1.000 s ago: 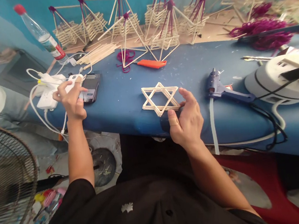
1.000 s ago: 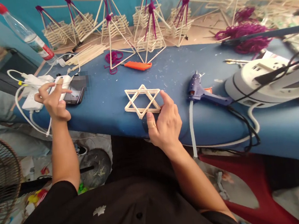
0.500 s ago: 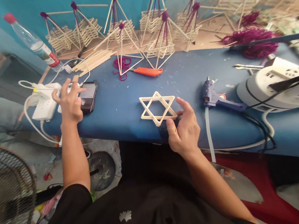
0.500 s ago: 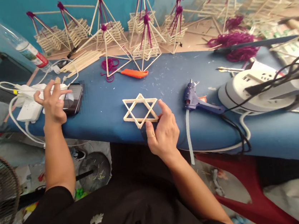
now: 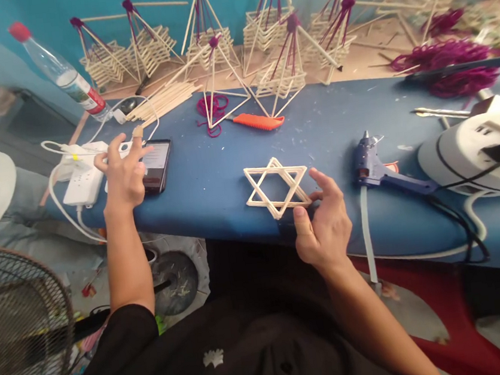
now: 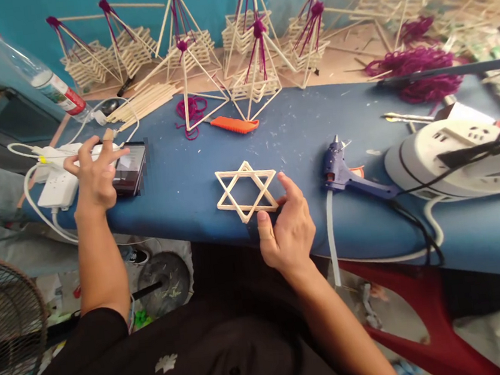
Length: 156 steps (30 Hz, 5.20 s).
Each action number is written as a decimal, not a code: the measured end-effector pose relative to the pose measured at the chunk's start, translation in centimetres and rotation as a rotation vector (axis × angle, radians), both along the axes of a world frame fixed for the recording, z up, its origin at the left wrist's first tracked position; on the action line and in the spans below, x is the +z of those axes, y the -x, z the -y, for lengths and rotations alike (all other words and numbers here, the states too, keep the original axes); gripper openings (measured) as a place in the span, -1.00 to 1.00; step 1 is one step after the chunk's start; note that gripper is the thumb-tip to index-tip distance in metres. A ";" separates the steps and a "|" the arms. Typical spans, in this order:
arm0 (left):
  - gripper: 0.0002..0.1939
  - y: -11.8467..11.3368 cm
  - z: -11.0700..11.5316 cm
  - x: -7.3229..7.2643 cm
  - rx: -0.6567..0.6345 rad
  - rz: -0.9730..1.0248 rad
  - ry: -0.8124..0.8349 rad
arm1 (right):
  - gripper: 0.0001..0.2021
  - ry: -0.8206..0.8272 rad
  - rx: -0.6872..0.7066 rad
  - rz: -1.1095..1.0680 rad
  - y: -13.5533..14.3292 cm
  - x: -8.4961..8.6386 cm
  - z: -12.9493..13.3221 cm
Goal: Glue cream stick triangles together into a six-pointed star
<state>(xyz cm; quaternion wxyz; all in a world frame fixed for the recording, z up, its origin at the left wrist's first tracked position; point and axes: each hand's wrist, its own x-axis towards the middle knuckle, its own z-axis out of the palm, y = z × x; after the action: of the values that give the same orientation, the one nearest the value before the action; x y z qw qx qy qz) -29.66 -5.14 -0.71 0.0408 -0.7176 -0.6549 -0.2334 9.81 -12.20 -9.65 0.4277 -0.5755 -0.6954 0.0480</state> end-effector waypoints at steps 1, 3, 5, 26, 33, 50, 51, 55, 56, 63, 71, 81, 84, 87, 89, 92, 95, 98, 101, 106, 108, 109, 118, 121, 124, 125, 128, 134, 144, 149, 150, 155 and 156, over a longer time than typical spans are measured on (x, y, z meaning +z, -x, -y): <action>-0.22 0.1 -0.1 0.0 -0.006 0.005 0.009 | -0.28 0.000 0.001 0.001 0.0 0.0 0.0; -0.21 0.1 -0.1 0.0 -0.002 -0.007 0.025 | -0.28 0.002 0.000 0.006 0.0 0.0 0.0; -0.19 0.0 0.0 0.0 0.009 -0.032 0.021 | -0.28 0.007 0.002 0.010 -0.1 0.0 0.0; -0.07 2.0 0.4 -4.6 -0.177 0.012 -0.261 | -0.29 0.007 0.013 0.006 -0.1 0.1 0.1; -0.15 0.0 2.7 -4.7 -0.198 0.123 -0.617 | -0.30 -0.026 0.021 -0.003 0.0 0.0 0.2; 0.19 -17.3 5.7 -4.5 -0.333 0.204 -0.041 | -0.39 0.177 0.127 -0.119 -1.8 2.4 -0.9; 0.25 -17.6 5.6 -4.3 -0.301 0.178 -0.014 | -0.37 0.193 0.122 -0.126 -1.7 2.5 -1.2; 0.36 -18.5 5.5 -4.2 -0.221 0.136 0.036 | -0.32 0.221 0.111 -0.147 -1.5 2.4 -2.2; 0.38 -18.6 5.5 -4.2 -0.208 0.140 0.040 | -0.33 0.229 0.109 -0.145 -1.4 2.4 -2.4; 0.27 -18.3 6.0 -4.8 -0.225 0.227 -0.065 | -0.39 0.250 0.093 -0.140 -1.1 2.5 -2.4; -0.64 -15.6 7.2 -6.4 -0.122 0.416 -0.367 | -0.62 0.158 0.128 -0.215 -1.3 2.4 -1.6; -0.87 -16.6 7.5 -7.3 -0.178 0.479 -0.378 | -0.81 0.143 0.100 -0.207 -0.8 3.1 -1.5; -0.92 -16.7 7.3 -7.4 -0.188 0.495 -0.372 | -0.80 0.154 0.106 -0.207 -0.9 3.2 -1.4; -0.91 -16.6 7.2 -7.3 -0.203 0.476 -0.350 | -0.78 0.149 0.116 -0.219 -0.9 3.2 -1.4; -0.92 -16.7 7.1 -7.2 -0.208 0.468 -0.350 | -0.78 0.139 0.111 -0.228 -1.0 3.1 -1.4; -0.90 -16.7 7.1 -7.3 -0.199 0.460 -0.336 | -0.78 0.153 0.106 -0.222 -1.1 3.0 -1.5; -0.86 -16.5 7.1 -7.3 -0.194 0.442 -0.319 | -0.78 0.164 0.109 -0.209 -1.2 2.9 -1.5; -0.86 -16.4 7.1 -7.2 -0.214 0.428 -0.321 | -0.79 0.157 0.111 -0.195 -1.3 2.9 -1.5; -0.89 -16.4 7.1 -7.1 -0.231 0.424 -0.319 | -0.79 0.150 0.114 -0.193 -1.3 2.8 -1.5; -0.89 -16.0 6.9 -6.9 -0.229 0.450 -0.277 | -0.79 0.139 0.096 -0.188 -1.2 2.8 -1.4; -0.91 -15.8 6.7 -6.8 -0.241 0.477 -0.246 | -0.79 0.116 0.089 -0.191 -1.2 2.7 -1.3; -0.92 -15.7 6.7 -6.7 -0.249 0.493 -0.232 | -0.79 0.108 0.088 -0.193 -1.2 2.7 -1.2; -0.94 -15.5 6.6 -6.9 -0.261 0.557 -0.231 | -0.78 0.091 0.107 -0.219 -1.5 2.2 -1.4; -0.94 -15.6 6.5 -7.0 -0.278 0.562 -0.255 | -0.79 0.093 0.112 -0.235 -1.5 2.2 -1.5; -0.95 -15.6 6.5 -7.1 -0.271 0.549 -0.253 | -0.79 0.104 0.106 -0.232 -1.5 2.1 -1.5; -0.95 -15.6 6.5 -7.1 -0.265 0.539 -0.247 | -0.79 0.107 0.105 -0.229 -1.5 2.1 -1.6; -0.96 -15.6 6.6 -7.1 -0.265 0.516 -0.247 | -0.78 0.100 0.114 -0.222 -1.5 2.1 -1.6; -0.96 -15.8 6.7 -7.3 -0.267 0.496 -0.280 | -0.79 0.080 0.125 -0.227 -1.6 2.1 -1.6; -0.93 -15.8 6.8 -7.9 -0.242 0.434 -0.317 | -0.79 0.068 0.128 -0.209 -1.6 2.0 -1.5; -0.92 -15.8 6.8 -8.0 -0.238 0.411 -0.331 | -0.78 0.065 0.120 -0.201 -1.6 1.9 -1.4; -0.93 -15.8 6.8 -8.0 -0.239 0.406 -0.334 | -0.78 0.063 0.119 -0.202 -1.6 1.9 -1.4; -0.91 -15.8 6.9 -8.0 -0.237 0.384 -0.350 | -0.76 0.064 0.107 -0.188 -1.6 1.8 -1.4; -0.91 -15.8 6.9 -8.1 -0.235 0.380 -0.352 | -0.76 0.068 0.104 -0.185 -1.6 1.8 -1.4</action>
<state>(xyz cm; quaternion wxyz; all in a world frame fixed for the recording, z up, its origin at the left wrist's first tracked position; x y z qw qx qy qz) -13.86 -11.99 -8.77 0.0138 -0.7139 -0.5126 -0.4769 11.42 -10.76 -7.87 0.4672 -0.5460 -0.6798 0.1465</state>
